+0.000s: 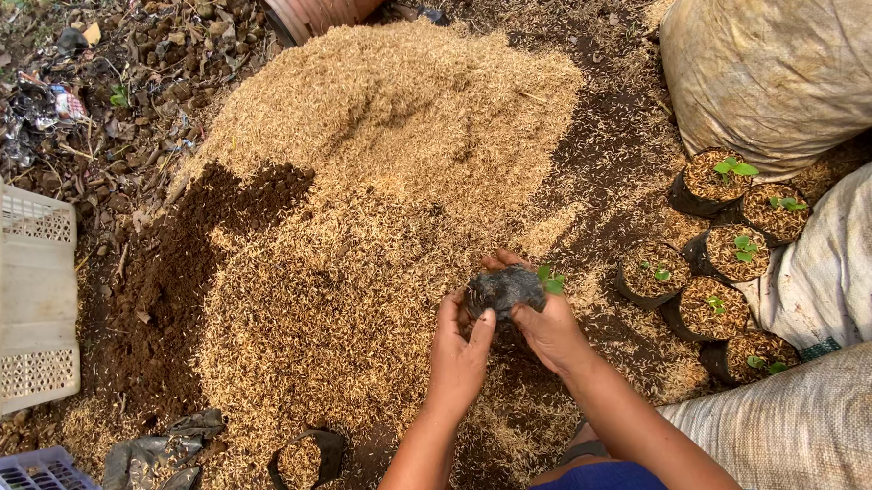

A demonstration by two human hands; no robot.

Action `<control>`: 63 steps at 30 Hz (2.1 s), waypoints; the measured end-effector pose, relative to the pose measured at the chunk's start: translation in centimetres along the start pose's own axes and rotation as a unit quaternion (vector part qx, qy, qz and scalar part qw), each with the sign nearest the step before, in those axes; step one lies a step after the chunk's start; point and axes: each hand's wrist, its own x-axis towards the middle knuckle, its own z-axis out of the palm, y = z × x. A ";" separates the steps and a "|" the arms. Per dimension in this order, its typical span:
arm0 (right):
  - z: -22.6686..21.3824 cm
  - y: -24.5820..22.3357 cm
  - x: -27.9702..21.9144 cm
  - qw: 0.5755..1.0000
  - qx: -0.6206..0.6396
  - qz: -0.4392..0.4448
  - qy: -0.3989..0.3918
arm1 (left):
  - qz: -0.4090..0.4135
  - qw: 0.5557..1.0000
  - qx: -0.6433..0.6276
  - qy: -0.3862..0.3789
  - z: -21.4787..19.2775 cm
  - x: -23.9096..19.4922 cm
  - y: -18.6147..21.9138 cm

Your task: The person fills black plastic nursery bags with a soil and sawdust mixture, places seedlings into the bags, and arranges them in a white crate. The person repeatedly scoops substrate, packs it into bags, and transfers seedlings from a tray into the filled bags.

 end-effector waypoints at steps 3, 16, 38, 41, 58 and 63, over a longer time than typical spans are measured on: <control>-0.2 0.1 -0.6 0.969 -0.233 -0.059 -0.048 | -0.083 0.985 -0.151 -0.013 0.2 -0.1 -0.4; 1.4 -4.0 -1.9 0.840 -0.507 -0.190 0.030 | -0.030 0.926 -0.375 0.020 0.0 0.3 -2.8; -7.9 -7.2 4.6 0.827 -0.547 0.111 0.071 | -0.139 0.959 -0.229 0.091 -3.7 2.8 -2.4; -7.2 2.0 1.4 0.940 -0.306 0.137 -0.069 | -0.135 0.981 -0.115 0.081 -2.6 2.9 -1.6; -5.4 6.6 -1.5 0.976 0.185 0.113 -0.027 | 0.198 0.926 0.314 0.071 -0.7 0.3 1.8; -6.5 7.1 -1.9 0.961 0.194 0.138 0.140 | 0.220 0.917 0.334 0.006 1.9 1.0 3.0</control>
